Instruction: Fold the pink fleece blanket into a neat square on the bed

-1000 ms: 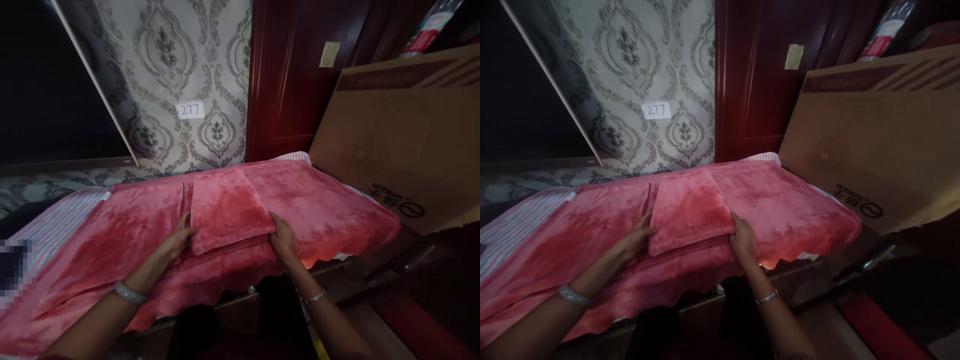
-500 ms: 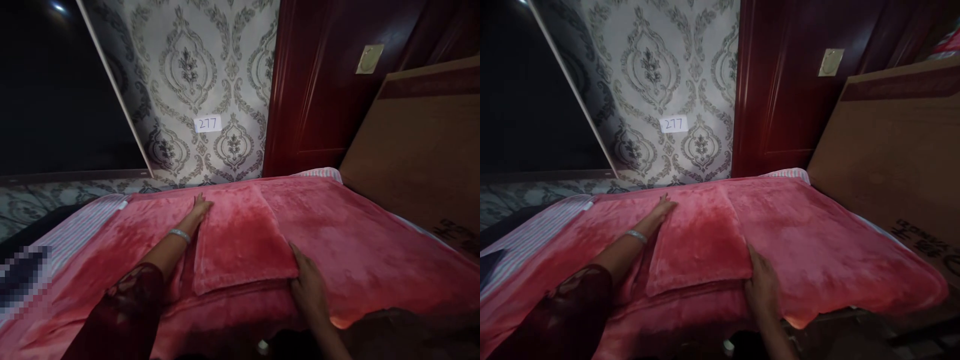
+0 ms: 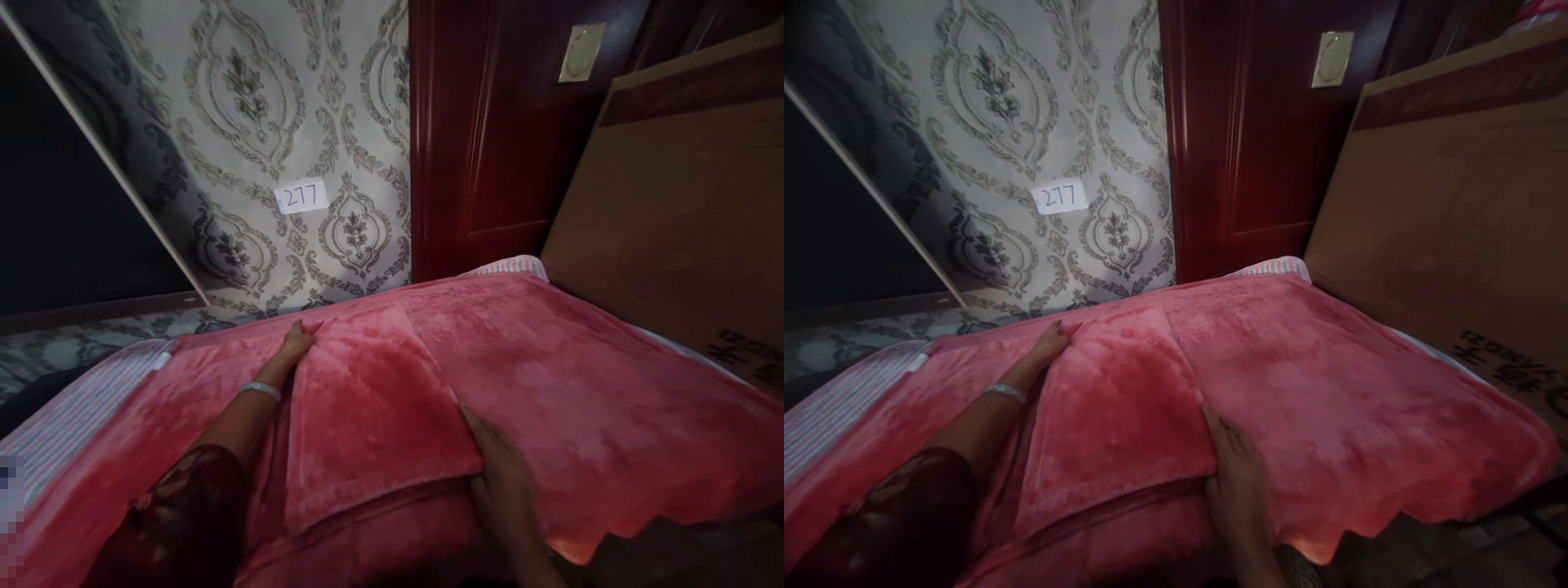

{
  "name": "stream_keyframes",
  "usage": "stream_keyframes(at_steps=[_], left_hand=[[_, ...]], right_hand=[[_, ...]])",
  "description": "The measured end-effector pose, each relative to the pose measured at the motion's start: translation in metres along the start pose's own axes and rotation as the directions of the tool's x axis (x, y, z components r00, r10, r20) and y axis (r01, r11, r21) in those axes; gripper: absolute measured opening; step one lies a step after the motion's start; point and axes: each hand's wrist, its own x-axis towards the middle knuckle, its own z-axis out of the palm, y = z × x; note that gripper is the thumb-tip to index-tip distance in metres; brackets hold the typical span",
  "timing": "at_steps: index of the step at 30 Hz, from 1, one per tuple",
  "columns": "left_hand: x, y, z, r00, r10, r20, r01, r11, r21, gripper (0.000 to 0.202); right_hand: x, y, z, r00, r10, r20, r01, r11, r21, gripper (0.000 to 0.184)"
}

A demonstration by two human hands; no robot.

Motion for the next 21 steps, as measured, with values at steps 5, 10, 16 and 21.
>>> stream_keyframes(at_steps=[5, 10, 16, 21], left_hand=[[0.016, 0.028, 0.032, 0.963, 0.243, 0.12, -0.27, 0.815, 0.512, 0.063], [0.041, 0.054, 0.118, 0.891, 0.243, 0.385, -0.444, 0.647, 0.62, 0.032], [0.074, 0.062, 0.175, 0.879, 0.116, 0.461, -0.413, 0.668, 0.619, 0.037], [0.089, 0.058, 0.181, 0.85, 0.157, 0.502, -0.442, 0.73, 0.521, 0.027]], right_hand=[[-0.003, 0.0, 0.003, 1.0, 0.004, -0.019, -0.004, 1.0, -0.017, 0.106], [-0.006, 0.004, 0.007, 1.0, -0.002, -0.028, 0.002, 1.0, -0.027, 0.112], [-0.008, 0.006, 0.008, 1.0, -0.02, -0.015, 0.02, 0.999, -0.028, 0.112], [-0.011, 0.005, 0.006, 1.0, -0.024, -0.003, 0.024, 1.0, -0.019, 0.111]])
